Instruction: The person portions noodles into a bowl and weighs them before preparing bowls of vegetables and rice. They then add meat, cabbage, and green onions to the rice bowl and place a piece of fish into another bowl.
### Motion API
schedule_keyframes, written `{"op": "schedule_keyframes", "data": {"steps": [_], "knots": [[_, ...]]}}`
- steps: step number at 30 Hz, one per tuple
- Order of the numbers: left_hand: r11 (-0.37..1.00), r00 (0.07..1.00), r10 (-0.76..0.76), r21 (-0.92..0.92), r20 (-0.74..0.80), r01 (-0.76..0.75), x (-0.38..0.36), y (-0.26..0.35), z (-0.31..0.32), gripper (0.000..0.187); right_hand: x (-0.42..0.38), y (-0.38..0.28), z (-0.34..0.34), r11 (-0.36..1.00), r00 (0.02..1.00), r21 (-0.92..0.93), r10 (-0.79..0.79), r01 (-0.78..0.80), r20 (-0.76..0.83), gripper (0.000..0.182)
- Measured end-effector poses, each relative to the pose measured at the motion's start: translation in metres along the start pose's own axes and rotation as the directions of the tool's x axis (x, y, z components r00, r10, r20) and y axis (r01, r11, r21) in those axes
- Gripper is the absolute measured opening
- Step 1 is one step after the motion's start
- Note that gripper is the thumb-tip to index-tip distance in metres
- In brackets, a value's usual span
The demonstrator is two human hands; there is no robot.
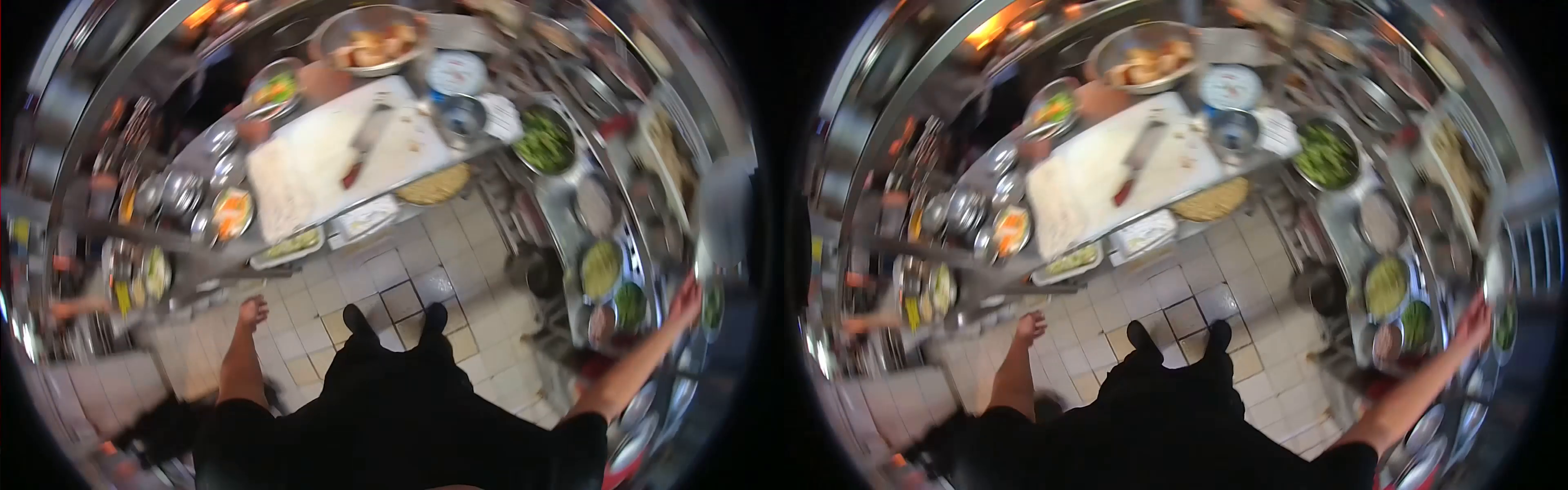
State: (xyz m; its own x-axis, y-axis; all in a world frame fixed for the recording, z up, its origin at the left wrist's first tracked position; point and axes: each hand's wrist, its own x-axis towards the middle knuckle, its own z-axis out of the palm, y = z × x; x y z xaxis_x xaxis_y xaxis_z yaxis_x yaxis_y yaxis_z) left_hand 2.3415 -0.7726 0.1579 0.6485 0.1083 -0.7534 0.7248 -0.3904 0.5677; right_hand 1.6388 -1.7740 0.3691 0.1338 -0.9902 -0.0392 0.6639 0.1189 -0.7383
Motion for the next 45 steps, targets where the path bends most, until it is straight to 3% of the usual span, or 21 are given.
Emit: {"op": "schedule_keyframes", "data": {"steps": [2, 3, 6, 8, 10, 13, 14, 18, 19, 22, 24, 27, 30, 32, 34, 35, 36, 37, 39, 41, 45], "knots": [[0.999, 0.996, -0.048, -0.008, -0.069, 0.047, -0.032, -0.001, 0.005, 0.042, -0.016, 0.033, 0.030, 0.959, 0.989, -0.245, -0.147, 0.144, 0.005, 0.045], [0.998, 0.994, -0.056, -0.043, -0.091, 0.052, -0.036, -0.013, 0.000, 0.042, -0.092, 0.087, 0.149, 0.924, 0.848, -0.345, -0.311, 0.165, -0.428, 0.039], [0.986, 0.985, -0.124, -0.127, -0.122, 0.109, -0.050, -0.061, -0.009, 0.042, -0.115, 0.246, 0.155, 0.468, 0.842, -0.734, -0.470, 0.492, 0.264, 0.020], [0.967, 0.971, -0.197, -0.188, -0.135, 0.170, -0.059, -0.096, -0.021, 0.041, -0.201, 0.379, 0.269, 0.717, 0.927, -0.696, 0.233, 0.041, 0.295, 0.030], [0.934, 0.947, -0.271, -0.284, -0.175, 0.215, -0.058, -0.138, -0.036, 0.042, -0.293, 0.482, 0.382, 0.652, 0.577, -0.728, 0.684, -0.210, 0.446, 0.048], [0.861, 0.931, -0.317, -0.467, -0.182, 0.202, -0.053, -0.210, -0.064, 0.040, -0.412, 0.620, 0.517, 0.622, 0.099, -0.725, 0.735, 0.295, 0.671, 0.031], [0.833, 0.941, -0.297, -0.527, -0.165, 0.170, -0.057, -0.232, -0.072, 0.039, -0.457, 0.628, 0.580, 0.558, 0.112, -0.596, 0.669, 0.577, 0.734, 0.035], [0.743, 0.875, -0.465, -0.596, -0.132, 0.305, -0.020, -0.276, -0.085, 0.021, -0.539, 0.833, 0.723, 0.401, 0.227, -0.633, 0.698, 0.662, 0.679, 0.068], [0.723, 0.871, -0.486, -0.591, -0.068, 0.358, -0.016, -0.274, -0.088, 0.026, -0.549, 0.866, 0.762, 0.256, 0.244, -0.742, 0.836, 0.620, 0.492, 0.065], [0.654, 0.851, -0.518, -0.599, 0.090, 0.462, -0.011, -0.278, -0.096, 0.032, -0.565, 0.993, 0.800, 0.119, 0.480, -0.679, 0.620, 0.724, 0.621, 0.053], [0.662, 0.853, -0.522, -0.618, 0.026, 0.424, -0.020, -0.273, -0.101, 0.034, -0.549, 1.061, 0.809, 0.103, 0.378, -0.623, 0.715, 0.775, 0.588, 0.042], [0.652, 0.836, -0.547, -0.649, -0.046, 0.391, -0.038, -0.266, -0.110, 0.035, -0.539, 1.063, 0.814, 0.186, 0.182, -0.347, 0.579, 0.919, 0.794, 0.039], [0.596, 0.809, -0.588, -0.671, 0.010, 0.441, -0.034, -0.291, -0.114, 0.037, -0.586, 0.964, 0.862, 0.275, 0.448, -0.849, 0.754, 0.451, 0.482, 0.037], [0.574, 0.813, -0.578, -0.678, 0.061, 0.459, -0.031, -0.307, -0.108, 0.037, -0.601, 0.949, 0.879, 0.425, 0.284, -0.851, 0.813, 0.310, 0.509, 0.044], [0.650, 0.876, -0.477, -0.639, 0.079, 0.411, -0.018, -0.322, -0.107, 0.036, -0.608, 0.895, 0.905, 0.274, 0.024, -0.962, 0.961, 0.005, 0.274, 0.038], [0.712, 0.965, -0.258, -0.684, -0.046, 0.158, -0.019, -0.331, -0.103, 0.033, -0.601, 0.896, 0.897, 0.330, 0.062, -0.934, 0.938, 0.139, 0.340, 0.041], [0.658, 0.862, -0.499, -0.688, -0.093, 0.307, -0.029, -0.263, -0.106, 0.034, -0.590, 0.901, 0.897, 0.385, 0.080, -0.882, 0.904, 0.271, 0.419, 0.046], [0.647, 0.883, -0.439, -0.740, -0.167, 0.182, -0.039, -0.227, -0.104, 0.035, -0.559, 0.961, 0.881, 0.501, -0.129, -0.595, 0.821, 0.629, 0.556, 0.050], [0.650, 0.890, -0.372, -0.759, -0.264, 0.046, -0.059, -0.185, -0.094, 0.037, -0.572, 0.946, 0.837, 0.244, -0.182, -0.053, 0.836, 0.968, 0.517, 0.044], [0.667, 0.893, -0.362, -0.744, -0.267, 0.047, -0.076, -0.166, -0.076, 0.039, -0.574, 0.943, 0.810, 0.107, -0.189, 0.180, 0.819, 0.978, 0.542, 0.040], [0.648, 0.880, -0.401, -0.757, -0.255, 0.076, -0.123, -0.171, -0.059, 0.040, -0.566, 0.963, 0.825, 0.257, -0.215, 0.031, 0.732, 0.966, 0.647, 0.040]]}}
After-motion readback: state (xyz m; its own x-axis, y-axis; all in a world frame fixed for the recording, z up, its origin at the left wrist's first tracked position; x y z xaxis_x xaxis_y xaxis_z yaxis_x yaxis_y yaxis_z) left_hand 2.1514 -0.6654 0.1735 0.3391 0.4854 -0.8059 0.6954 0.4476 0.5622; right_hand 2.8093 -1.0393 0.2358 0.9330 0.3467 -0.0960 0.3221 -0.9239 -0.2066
